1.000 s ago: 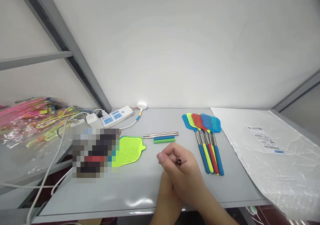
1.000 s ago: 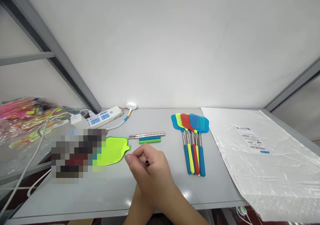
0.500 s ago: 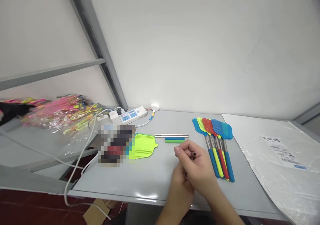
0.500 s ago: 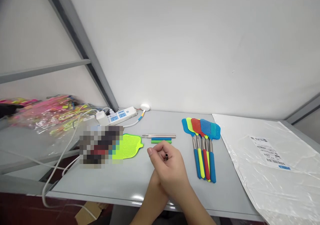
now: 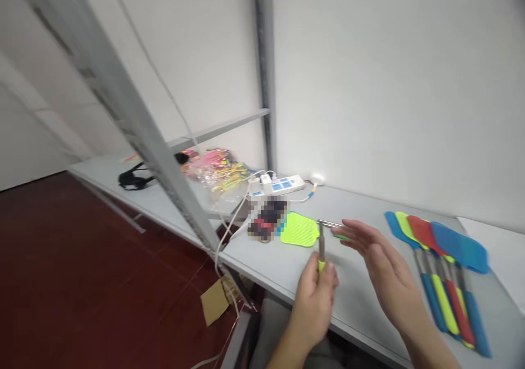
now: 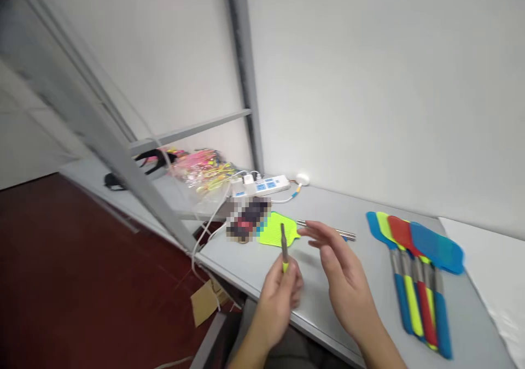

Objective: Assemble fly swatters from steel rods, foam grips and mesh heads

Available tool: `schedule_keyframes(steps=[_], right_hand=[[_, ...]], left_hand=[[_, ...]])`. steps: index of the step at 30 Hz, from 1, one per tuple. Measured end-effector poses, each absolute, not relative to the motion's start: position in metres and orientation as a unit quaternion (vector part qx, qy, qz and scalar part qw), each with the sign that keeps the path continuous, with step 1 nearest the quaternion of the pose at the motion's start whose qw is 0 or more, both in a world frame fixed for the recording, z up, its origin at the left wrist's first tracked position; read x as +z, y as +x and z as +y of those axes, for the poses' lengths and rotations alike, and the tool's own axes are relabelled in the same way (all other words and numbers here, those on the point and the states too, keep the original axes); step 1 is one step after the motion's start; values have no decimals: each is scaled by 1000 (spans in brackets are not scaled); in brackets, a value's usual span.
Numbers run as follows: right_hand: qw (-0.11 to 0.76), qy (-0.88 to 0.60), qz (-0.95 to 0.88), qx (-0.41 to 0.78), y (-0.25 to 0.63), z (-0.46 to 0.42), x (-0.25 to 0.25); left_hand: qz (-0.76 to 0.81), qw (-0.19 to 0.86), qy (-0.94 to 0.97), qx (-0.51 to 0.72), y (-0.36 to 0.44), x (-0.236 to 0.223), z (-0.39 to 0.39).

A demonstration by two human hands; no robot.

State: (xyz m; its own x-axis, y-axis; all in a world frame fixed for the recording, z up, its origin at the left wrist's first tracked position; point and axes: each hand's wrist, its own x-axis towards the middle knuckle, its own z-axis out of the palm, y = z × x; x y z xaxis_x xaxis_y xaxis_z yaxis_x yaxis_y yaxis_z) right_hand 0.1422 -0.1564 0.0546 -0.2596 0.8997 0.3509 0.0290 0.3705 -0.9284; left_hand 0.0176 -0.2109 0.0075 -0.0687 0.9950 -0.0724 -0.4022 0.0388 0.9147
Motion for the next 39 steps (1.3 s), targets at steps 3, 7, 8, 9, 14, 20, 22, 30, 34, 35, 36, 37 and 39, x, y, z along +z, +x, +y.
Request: schedule_keyframes(steps=[3,7,8,9,14,20,22,30,34,35,36,37,39], right_hand=[[360,-428,-775,295,108,-141,27],[161,-484,-857,65,66,-126,-13],[132,-495,-858,23,60,-123,-19],[113,-496,-861,-11,57,-120,-23],[73,-442,-891,-68,58,-113,-19],[150,-431,-890,-3,62,-119,-4],[213,-431,-876,34,65,-117,2],[628,-514,-533,240,131,-113,33],[708,-432,-306,467,175,-139,36],[714,-416,-282,487,183,-146,36],[724,-405,-265,492,191,-153,37],[737,-400,-252,484,197,-158,37],[765,-396,-233,451,208,-165,38]], left_hand=[[438,536,331,642,-30,16,-220],[481,471,332,661,-57,24,-225],[487,467,337,657,-57,24,-226],[489,466,345,651,-54,24,-226],[473,503,374,619,-38,17,-226],[466,523,371,609,-33,19,-228],[457,525,372,614,-30,22,-230],[471,566,418,532,-4,15,-231],[514,510,508,466,13,15,-219],[524,473,549,448,17,17,-213],[528,432,592,430,22,19,-207],[526,390,633,413,26,20,-200],[513,321,693,391,34,19,-185]])
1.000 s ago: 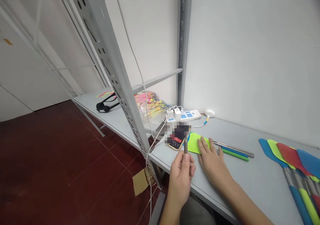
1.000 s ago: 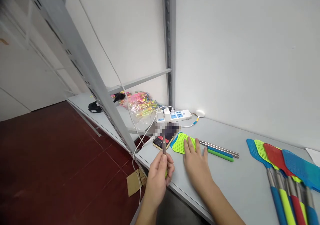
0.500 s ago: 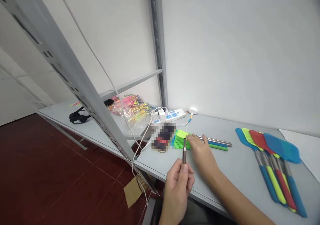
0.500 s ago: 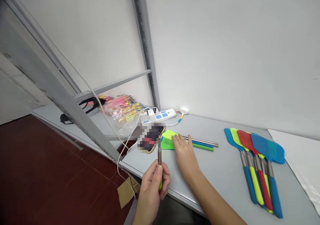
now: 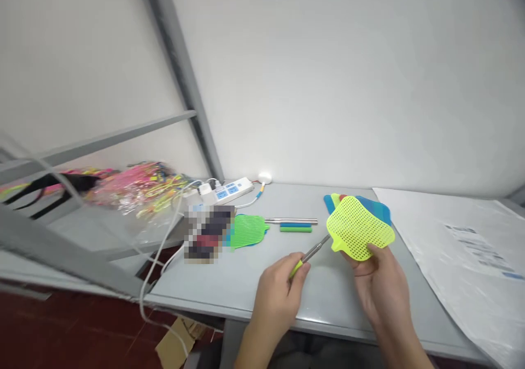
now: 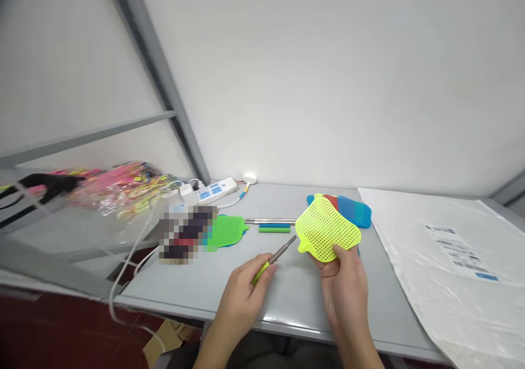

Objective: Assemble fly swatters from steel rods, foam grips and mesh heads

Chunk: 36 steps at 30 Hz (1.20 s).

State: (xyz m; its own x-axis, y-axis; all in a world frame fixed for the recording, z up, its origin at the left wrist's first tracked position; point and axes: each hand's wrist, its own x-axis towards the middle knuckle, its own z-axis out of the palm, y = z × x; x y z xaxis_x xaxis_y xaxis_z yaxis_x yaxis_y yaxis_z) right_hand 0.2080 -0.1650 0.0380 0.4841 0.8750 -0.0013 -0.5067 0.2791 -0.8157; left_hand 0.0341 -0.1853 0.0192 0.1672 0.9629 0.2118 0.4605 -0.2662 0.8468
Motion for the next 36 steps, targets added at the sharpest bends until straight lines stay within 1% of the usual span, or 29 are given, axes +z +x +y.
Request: schedule_keyframes(steps=[6,10,13,20,30,36], right_hand=[[811,-433,-169,356,223,-171,25],[817,-455,-140,324,220,-176,10],[824,-449,-144,315,219,-180,2],[802,-452,-139,366,219,-189,-11],[795,-426,-151,405,222,-184,-3],[806,-433,-148,376,224,-184,-4]], left_hand=[[489,167,789,332,45,-4,-161],[487,130,807,308,40,-13,-159],[483,130,814,294,37,-13,-158],[469,145,826,276,36,-12,-159],[476,169,823,261,40,-10,-162],[454,156,842,244,41,-8,-162]])
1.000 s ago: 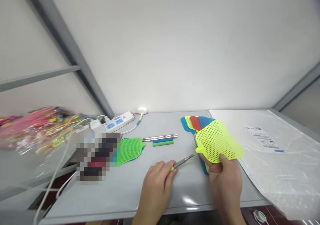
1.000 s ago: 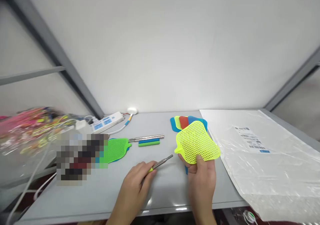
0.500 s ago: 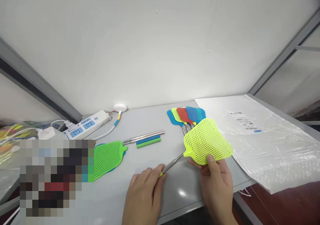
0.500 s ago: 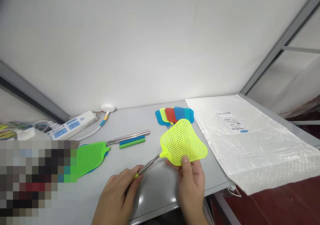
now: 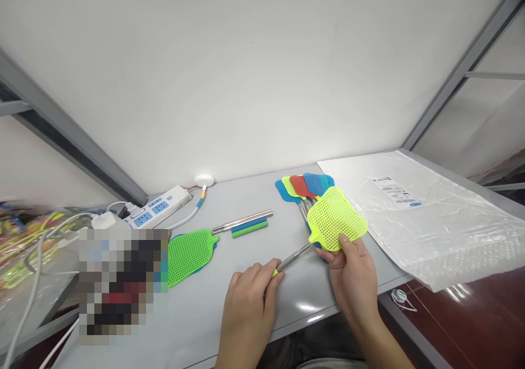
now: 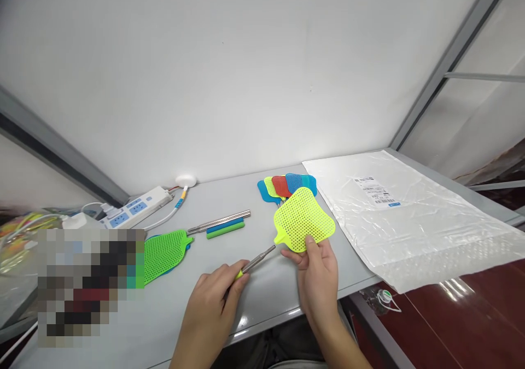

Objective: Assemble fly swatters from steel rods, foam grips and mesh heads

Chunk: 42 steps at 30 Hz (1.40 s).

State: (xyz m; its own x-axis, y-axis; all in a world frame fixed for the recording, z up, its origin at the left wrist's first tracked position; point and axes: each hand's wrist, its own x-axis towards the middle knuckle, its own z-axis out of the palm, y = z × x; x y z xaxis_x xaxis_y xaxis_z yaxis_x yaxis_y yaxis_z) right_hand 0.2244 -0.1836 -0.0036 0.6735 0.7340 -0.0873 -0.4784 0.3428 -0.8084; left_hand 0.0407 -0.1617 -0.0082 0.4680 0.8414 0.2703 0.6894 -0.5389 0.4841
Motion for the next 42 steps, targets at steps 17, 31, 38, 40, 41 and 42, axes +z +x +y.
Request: schedule_keyframes(steps=[17,31,38,40,41,42], right_hand=[[812,-449,-170,331,221,-184,-6],[814,-429,-205,333,222,-178,-6],[820,-403,-206,350,225,-178,-7],[817,-394,-213,363,225,-181,-7],[813,-393,-218,370,225,-182,-7],[808,-395,-222,378,226,-184,-7]], left_hand=[[454,126,836,282,43,-10,-162],[471,155,823,278,45,-5,-155],[445,157,834,285,46,-3,-155],[437,152,837,292,44,-8,-156],[431,146,839,298,43,-11,-156],[425,140,841,304,42,-13,-156]])
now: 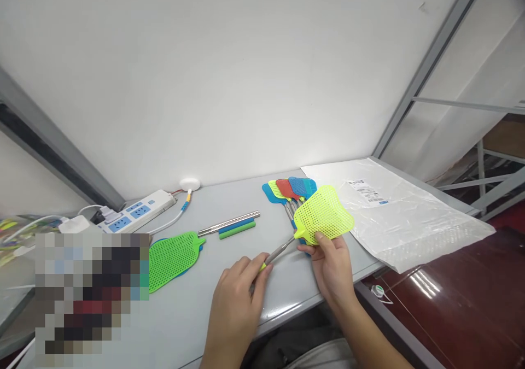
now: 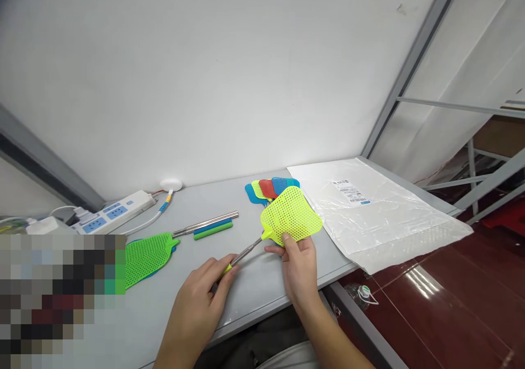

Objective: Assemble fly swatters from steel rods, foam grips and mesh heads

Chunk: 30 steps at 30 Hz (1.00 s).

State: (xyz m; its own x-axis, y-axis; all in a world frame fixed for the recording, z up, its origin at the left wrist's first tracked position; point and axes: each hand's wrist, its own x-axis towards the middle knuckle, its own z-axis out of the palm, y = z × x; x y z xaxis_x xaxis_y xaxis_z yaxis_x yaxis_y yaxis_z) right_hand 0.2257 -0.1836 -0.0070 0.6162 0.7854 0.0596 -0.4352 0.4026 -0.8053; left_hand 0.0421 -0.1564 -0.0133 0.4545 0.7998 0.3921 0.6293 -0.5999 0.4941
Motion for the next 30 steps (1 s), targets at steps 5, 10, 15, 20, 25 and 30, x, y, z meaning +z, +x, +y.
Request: schedule_keyframes(steps=[5,10,15,20,25,30], right_hand=[[771,-435,-247,394,232,-189,-5],[735,-470,-280,401,236,-185,1],[694,-489,-350,397,240,-187,-3],[697,-447,-348,440,248,-199,2],[697,-430,-351,453,257,-210,3],[696,-439,-321,468,255,-219,-15]], left_hand=[[406,127,848,316,39,-19,-159],[391,128,856,314,40,-12,-160],[395,95,859,312,45,-6,-166],[417,35,855,307,54,6,-182],[428,-34,858,282,65,19,-198],[440,-2,867,233,72,26,-204]])
